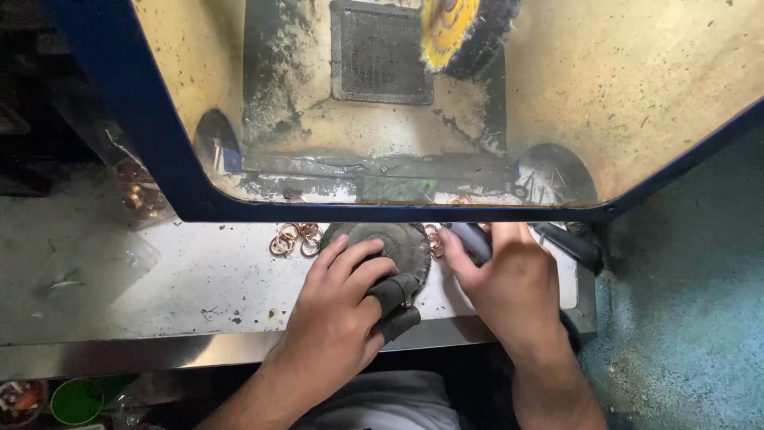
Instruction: Polishing small metal rings using a stationary polishing wheel and a handheld rotary tool at a workbench.
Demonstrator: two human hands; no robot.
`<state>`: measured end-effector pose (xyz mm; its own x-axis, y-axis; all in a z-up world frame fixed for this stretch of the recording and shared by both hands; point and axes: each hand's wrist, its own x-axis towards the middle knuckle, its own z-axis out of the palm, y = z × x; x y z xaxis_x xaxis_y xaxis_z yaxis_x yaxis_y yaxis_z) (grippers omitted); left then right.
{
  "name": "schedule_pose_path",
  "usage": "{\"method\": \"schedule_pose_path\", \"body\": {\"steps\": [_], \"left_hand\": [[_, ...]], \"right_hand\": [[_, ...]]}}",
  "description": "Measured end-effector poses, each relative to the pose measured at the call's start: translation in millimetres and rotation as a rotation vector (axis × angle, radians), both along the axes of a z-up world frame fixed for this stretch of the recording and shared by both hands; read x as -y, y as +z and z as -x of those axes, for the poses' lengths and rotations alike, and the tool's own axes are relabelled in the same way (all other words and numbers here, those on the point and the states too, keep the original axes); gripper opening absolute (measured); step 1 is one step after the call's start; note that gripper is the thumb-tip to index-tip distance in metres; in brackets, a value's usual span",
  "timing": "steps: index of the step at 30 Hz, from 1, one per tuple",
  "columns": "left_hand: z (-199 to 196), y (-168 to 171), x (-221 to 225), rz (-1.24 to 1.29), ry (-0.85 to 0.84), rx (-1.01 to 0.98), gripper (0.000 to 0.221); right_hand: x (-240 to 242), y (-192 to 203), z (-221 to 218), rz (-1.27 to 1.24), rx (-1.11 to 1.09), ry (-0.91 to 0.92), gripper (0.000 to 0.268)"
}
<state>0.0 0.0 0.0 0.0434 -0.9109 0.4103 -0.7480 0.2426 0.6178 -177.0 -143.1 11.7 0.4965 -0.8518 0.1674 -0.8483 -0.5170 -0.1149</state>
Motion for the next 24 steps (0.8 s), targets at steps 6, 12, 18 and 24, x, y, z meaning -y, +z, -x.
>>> {"method": "schedule_pose_path", "body": {"steps": [6,12,18,24], "left_hand": [[-1,2,2,-0.002,0.008,-0.013,0.026],[-1,-3,2,-0.017,-0.013,-0.004,0.041],[-2,-3,0,-0.034,-0.013,-0.001,0.029],[-2,-7,-1,-0.025,-0.009,-0.011,0.026]], "right_hand": [[8,8,-14,0.138,-0.096,0.177,0.034],[8,11,-18,0.127,-0.014,0.221,0.03],[0,26,-16,-0.435,-0.118,-0.237,0.081],[-21,19,7,-0.392,0.208,0.16,0.089]]}}
